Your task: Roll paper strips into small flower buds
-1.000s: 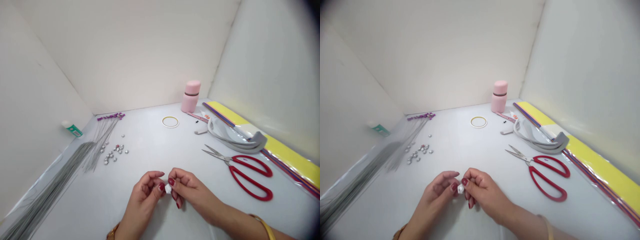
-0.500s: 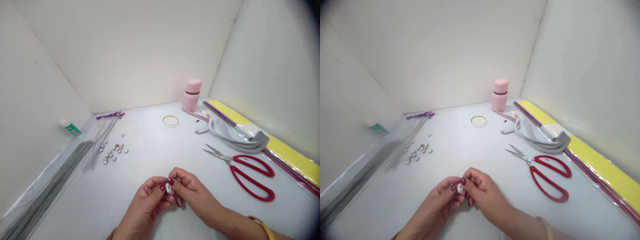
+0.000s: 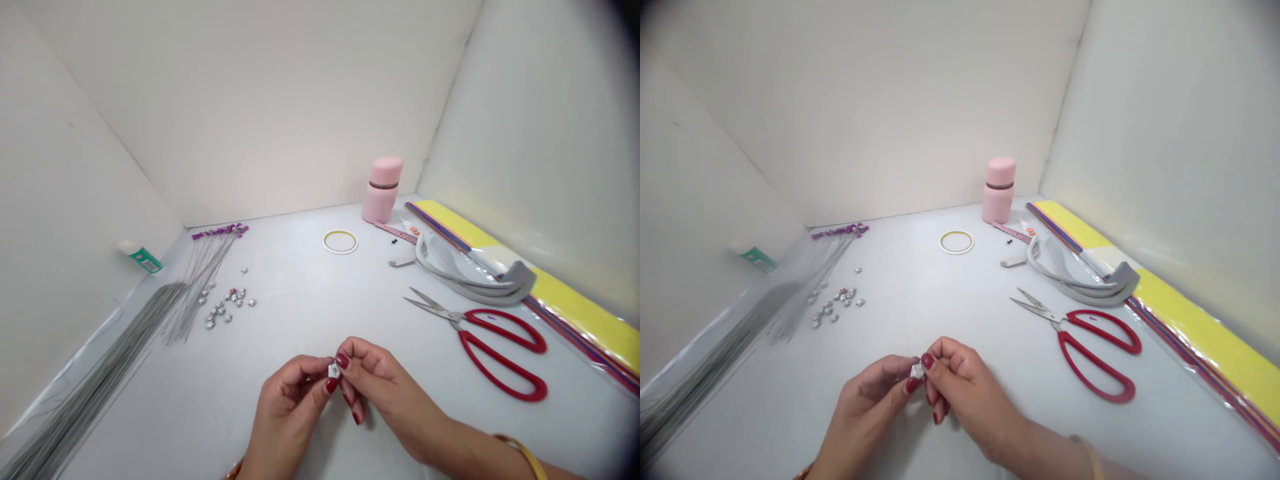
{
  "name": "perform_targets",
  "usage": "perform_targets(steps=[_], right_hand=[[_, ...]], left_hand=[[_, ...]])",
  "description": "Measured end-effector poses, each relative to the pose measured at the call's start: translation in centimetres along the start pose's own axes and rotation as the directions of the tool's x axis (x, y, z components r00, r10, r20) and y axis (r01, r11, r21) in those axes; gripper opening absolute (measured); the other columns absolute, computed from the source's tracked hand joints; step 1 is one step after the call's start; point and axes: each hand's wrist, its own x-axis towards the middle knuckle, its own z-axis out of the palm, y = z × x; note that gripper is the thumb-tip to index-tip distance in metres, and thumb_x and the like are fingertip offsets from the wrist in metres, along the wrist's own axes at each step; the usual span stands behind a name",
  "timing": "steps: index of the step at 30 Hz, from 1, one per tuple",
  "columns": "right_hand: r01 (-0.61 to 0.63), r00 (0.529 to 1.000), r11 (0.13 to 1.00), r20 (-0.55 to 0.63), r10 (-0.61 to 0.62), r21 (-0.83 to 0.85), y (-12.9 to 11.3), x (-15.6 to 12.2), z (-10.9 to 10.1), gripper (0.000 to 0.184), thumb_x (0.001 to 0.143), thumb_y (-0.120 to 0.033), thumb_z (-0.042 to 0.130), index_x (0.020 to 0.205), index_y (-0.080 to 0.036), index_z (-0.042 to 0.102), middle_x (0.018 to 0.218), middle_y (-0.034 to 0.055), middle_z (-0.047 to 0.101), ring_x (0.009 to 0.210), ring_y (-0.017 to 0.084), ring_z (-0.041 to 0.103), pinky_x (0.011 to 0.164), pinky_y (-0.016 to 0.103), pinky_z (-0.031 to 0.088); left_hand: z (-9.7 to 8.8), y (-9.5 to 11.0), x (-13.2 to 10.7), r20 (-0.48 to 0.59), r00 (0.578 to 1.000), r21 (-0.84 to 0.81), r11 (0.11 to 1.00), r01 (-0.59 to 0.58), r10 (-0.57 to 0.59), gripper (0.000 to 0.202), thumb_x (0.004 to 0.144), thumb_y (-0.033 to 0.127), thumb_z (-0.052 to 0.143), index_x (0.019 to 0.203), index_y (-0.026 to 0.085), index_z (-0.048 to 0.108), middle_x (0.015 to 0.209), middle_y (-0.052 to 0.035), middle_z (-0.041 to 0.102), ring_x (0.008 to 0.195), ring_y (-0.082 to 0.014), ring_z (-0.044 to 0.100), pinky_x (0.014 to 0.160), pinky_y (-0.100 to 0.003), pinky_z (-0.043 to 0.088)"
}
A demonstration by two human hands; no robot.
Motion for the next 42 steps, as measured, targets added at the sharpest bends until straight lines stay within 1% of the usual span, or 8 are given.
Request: perform_targets(steps=[7, 13, 19, 26, 31, 35, 39, 42], right_hand=[[-0.025, 0.999, 0.998, 0.025, 0.024, 0.054, 0.0, -0.1, 0.0, 0.026, 0.084, -0.038, 0.048, 0.071, -0.016, 0.046, 0.050, -0.0068, 0.047, 0.038, 0.003, 0.039, 0.041, 0.016, 0.029], [-0.060, 0.996, 0.989, 0.079, 0.050, 0.139, -0.2, -0.1, 0.1, 0.023, 0.084, -0.035, 0.050, 0.071, -0.016, 0.047, 0.047, -0.0067, 0.048, 0.036, 0.003, 0.039, 0.039, 0.014, 0.031], [-0.126, 0.985, 0.962, 0.144, 0.093, 0.242, -0.5, 0.0, 0.2, 0.025, 0.079, -0.036, 0.055, 0.068, -0.015, 0.047, 0.048, -0.0046, 0.051, 0.033, 0.003, 0.038, 0.035, 0.013, 0.033], [-0.196, 0.975, 0.942, 0.152, 0.160, 0.271, -0.6, -0.1, 0.2, 0.020, 0.080, -0.032, 0.054, 0.070, -0.016, 0.046, 0.046, -0.0051, 0.050, 0.032, 0.003, 0.037, 0.033, 0.012, 0.030], [-0.137, 0.989, 0.968, 0.089, 0.121, 0.211, -0.7, -0.5, 0.4, 0.022, 0.082, -0.033, 0.052, 0.070, -0.016, 0.045, 0.047, -0.0070, 0.044, 0.037, 0.003, 0.034, 0.038, 0.013, 0.027], [-0.067, 0.997, 0.988, 0.051, 0.061, 0.136, -0.6, -0.6, 0.6, 0.025, 0.083, -0.036, 0.049, 0.069, -0.017, 0.043, 0.050, -0.0082, 0.041, 0.039, 0.003, 0.034, 0.042, 0.016, 0.027], [-0.033, 0.999, 0.998, 0.008, 0.033, 0.055, -0.6, -0.5, 0.7, 0.029, 0.081, -0.042, 0.051, 0.068, -0.018, 0.042, 0.049, -0.0091, 0.039, 0.039, 0.004, 0.035, 0.044, 0.017, 0.028], [-0.039, 0.999, 0.999, 0.013, 0.039, 0.033, -0.7, -0.5, 0.8, 0.030, 0.080, -0.043, 0.053, 0.068, -0.017, 0.043, 0.047, -0.0094, 0.039, 0.038, 0.004, 0.034, 0.043, 0.017, 0.026]], left_hand=[[-0.4, -0.7, 0.3, 0.001, 0.999, -0.073, 0.997, 0.033, -0.033, 0.009, 0.073, 0.023, 0.065, 0.074, 0.014, 0.062, 0.063, -0.0037, 0.069, 0.063, -0.0171, 0.062, 0.065, -0.029, 0.044], [-0.8, -0.7, 0.5, 0.057, 0.988, -0.287, 0.945, 0.157, -0.147, 0.010, 0.072, 0.019, 0.066, 0.067, 0.014, 0.059, 0.057, -0.0001, 0.064, 0.061, -0.0142, 0.060, 0.069, -0.030, 0.041], [-0.8, -0.5, 0.6, 0.089, 0.963, -0.392, 0.880, 0.267, -0.253, 0.015, 0.065, 0.021, 0.072, 0.063, 0.014, 0.059, 0.061, -0.0006, 0.066, 0.057, -0.0117, 0.057, 0.066, -0.026, 0.039], [-1.0, -0.9, 0.6, 0.067, 0.976, -0.335, 0.917, 0.218, -0.208, 0.013, 0.066, 0.020, 0.072, 0.066, 0.014, 0.060, 0.061, 0.0004, 0.065, 0.057, -0.0098, 0.056, 0.065, -0.025, 0.039], [-1.1, -1.0, 0.5, 0.113, 0.981, -0.257, 0.949, 0.185, -0.161, 0.008, 0.074, 0.018, 0.065, 0.072, 0.014, 0.059, 0.062, -0.0003, 0.063, 0.062, -0.0101, 0.056, 0.067, -0.025, 0.039], [-1.1, -1.0, 0.4, 0.074, 0.986, -0.234, 0.959, 0.162, -0.148, 0.007, 0.077, 0.019, 0.062, 0.073, 0.014, 0.059, 0.065, -0.0009, 0.063, 0.063, -0.0105, 0.056, 0.068, -0.025, 0.040], [-0.9, -0.9, 0.4, 0.112, 0.987, -0.210, 0.968, 0.139, -0.118, 0.013, 0.071, 0.019, 0.068, 0.078, 0.014, 0.058, 0.066, -0.0028, 0.065, 0.068, -0.0153, 0.060, 0.068, -0.029, 0.042], [-0.8, -0.9, 0.3, 0.066, 0.991, -0.179, 0.975, 0.129, -0.119, 0.016, 0.067, 0.019, 0.071, 0.074, 0.014, 0.058, 0.065, -0.0024, 0.065, 0.065, -0.0154, 0.060, 0.065, -0.028, 0.042]])
